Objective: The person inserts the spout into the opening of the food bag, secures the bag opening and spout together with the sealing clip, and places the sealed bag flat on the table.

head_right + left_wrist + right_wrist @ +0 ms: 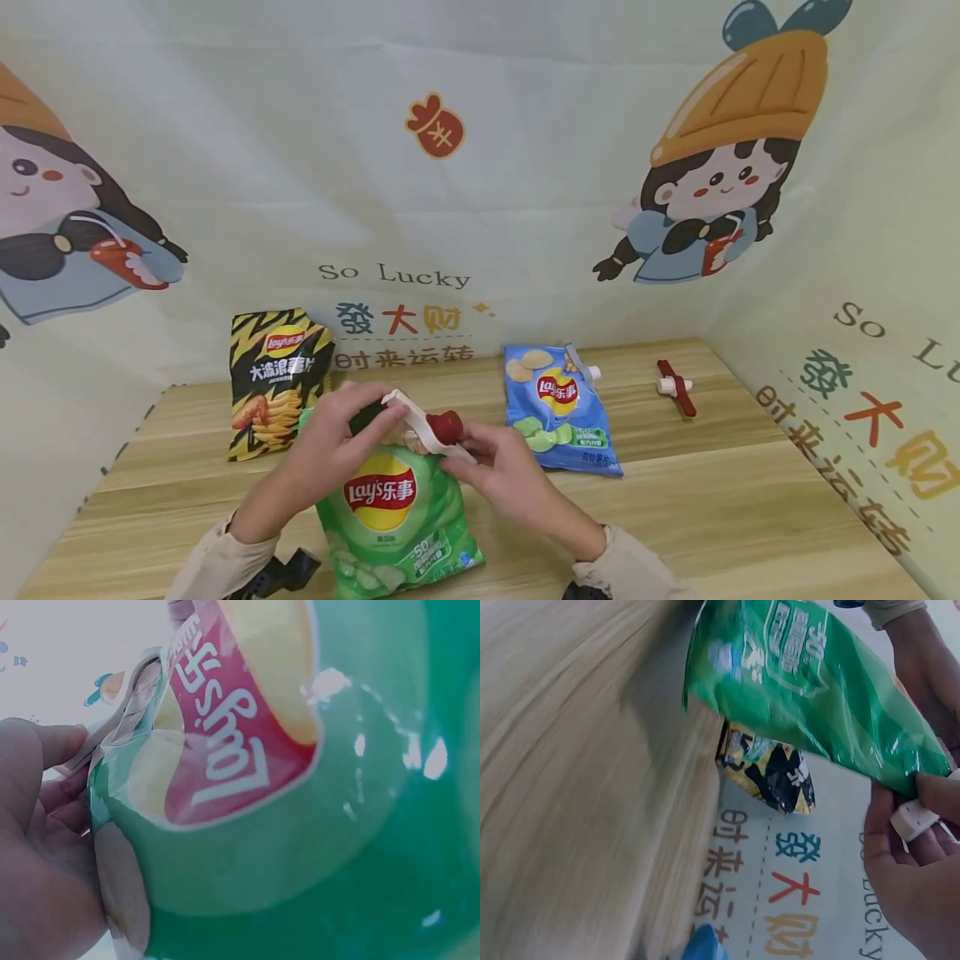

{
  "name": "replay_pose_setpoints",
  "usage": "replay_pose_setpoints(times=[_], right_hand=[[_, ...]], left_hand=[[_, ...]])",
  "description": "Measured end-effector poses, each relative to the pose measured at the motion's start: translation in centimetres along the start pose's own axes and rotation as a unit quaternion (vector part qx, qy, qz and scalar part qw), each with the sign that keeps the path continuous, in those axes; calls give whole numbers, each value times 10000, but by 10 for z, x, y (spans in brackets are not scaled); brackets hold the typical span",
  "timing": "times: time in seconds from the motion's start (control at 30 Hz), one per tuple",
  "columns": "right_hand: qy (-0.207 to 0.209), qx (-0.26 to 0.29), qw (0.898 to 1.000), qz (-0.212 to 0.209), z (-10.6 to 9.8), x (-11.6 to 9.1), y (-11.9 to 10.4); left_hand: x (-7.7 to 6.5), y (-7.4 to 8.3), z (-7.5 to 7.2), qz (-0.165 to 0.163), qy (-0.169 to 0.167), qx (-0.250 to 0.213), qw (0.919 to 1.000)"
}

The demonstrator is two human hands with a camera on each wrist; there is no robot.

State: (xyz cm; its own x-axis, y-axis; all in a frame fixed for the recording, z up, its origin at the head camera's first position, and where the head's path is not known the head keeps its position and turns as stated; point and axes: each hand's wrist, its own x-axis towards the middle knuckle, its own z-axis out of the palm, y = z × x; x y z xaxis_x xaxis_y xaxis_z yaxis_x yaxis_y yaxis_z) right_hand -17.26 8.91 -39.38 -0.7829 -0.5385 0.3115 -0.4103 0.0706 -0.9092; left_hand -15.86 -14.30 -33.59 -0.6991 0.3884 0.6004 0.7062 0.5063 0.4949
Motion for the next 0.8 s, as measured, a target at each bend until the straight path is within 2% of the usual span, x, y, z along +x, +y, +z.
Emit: replay_pose_setpoints(times=[0.1,0.2,0.3,0.4,0.47,0.5,0.6,0.67,0.73,0.8], right_hand=[[178,196,9996,19,0,2,2],[446,114,9989,7,-3,5,5],[698,146,9975,24,-8,9,9],[839,368,9958,73,-13,15,13],[920,603,9938,144,-16,20,16],[969,736,9924,197,-17,23,17],[1143,1058,9871,371,-20,31,22],[1168,1186,9849,480,-22,36,25],[1139,1043,9865,553,-22,39,27],[1068,621,9908,548,-23,42,28]], left_hand=[[-2,-3,-3,22,185,217,9996],[-5,-10,-8,-165,309,542,9979],[-9,-21,-13,-664,296,665,9951],[-14,-33,-15,-1451,239,154,9890],[-18,-43,-15,-1994,177,-443,9788],[-20,-48,-14,-2264,111,-815,9706],[-27,-66,-7,-2902,-282,-1870,9381],[-32,-77,-2,-3110,-573,-2304,9203],[-37,-86,3,-3118,-745,-2533,9127],[-42,-92,5,-3009,-774,-2542,9159]])
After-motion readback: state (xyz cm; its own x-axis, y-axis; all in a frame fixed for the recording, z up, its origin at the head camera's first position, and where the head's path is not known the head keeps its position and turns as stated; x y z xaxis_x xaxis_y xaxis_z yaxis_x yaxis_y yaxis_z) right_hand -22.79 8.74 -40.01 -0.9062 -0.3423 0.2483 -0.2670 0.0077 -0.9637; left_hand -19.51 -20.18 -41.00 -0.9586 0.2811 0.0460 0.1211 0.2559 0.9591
